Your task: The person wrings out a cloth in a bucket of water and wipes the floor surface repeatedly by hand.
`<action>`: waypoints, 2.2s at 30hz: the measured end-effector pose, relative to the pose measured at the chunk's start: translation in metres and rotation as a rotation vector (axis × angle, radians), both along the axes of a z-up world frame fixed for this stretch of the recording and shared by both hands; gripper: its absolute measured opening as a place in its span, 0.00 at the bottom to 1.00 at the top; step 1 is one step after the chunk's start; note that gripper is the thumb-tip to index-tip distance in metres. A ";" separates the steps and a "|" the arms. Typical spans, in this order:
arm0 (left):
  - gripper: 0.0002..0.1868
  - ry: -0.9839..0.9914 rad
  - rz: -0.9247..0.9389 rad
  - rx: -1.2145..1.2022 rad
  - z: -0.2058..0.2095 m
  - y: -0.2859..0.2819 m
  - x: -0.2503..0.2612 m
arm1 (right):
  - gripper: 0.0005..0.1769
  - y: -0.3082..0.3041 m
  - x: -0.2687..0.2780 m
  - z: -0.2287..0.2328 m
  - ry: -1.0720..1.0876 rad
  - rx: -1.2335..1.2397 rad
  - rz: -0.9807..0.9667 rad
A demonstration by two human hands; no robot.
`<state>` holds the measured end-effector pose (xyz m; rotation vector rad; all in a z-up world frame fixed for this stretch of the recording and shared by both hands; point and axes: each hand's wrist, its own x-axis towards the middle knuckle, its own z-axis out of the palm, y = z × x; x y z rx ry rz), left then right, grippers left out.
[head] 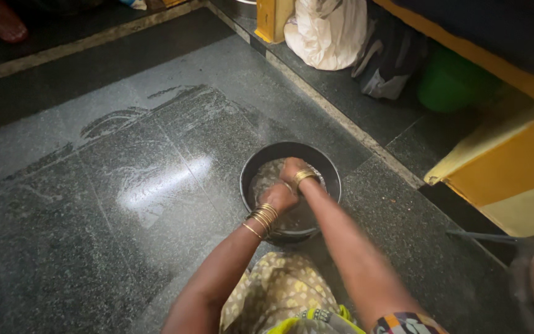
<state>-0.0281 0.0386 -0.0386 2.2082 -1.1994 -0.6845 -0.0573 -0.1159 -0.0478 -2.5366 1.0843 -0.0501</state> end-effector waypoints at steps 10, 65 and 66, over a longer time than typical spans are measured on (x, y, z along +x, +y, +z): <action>0.20 1.233 -0.099 -0.091 0.073 0.024 0.012 | 0.35 0.051 -0.019 0.180 0.065 0.310 0.295; 0.26 0.176 0.198 -0.020 0.068 0.019 -0.008 | 0.21 0.104 -0.012 0.177 0.087 0.059 -0.055; 0.26 0.194 0.180 -0.031 0.070 0.018 -0.009 | 0.21 0.106 -0.011 0.180 0.087 0.060 -0.054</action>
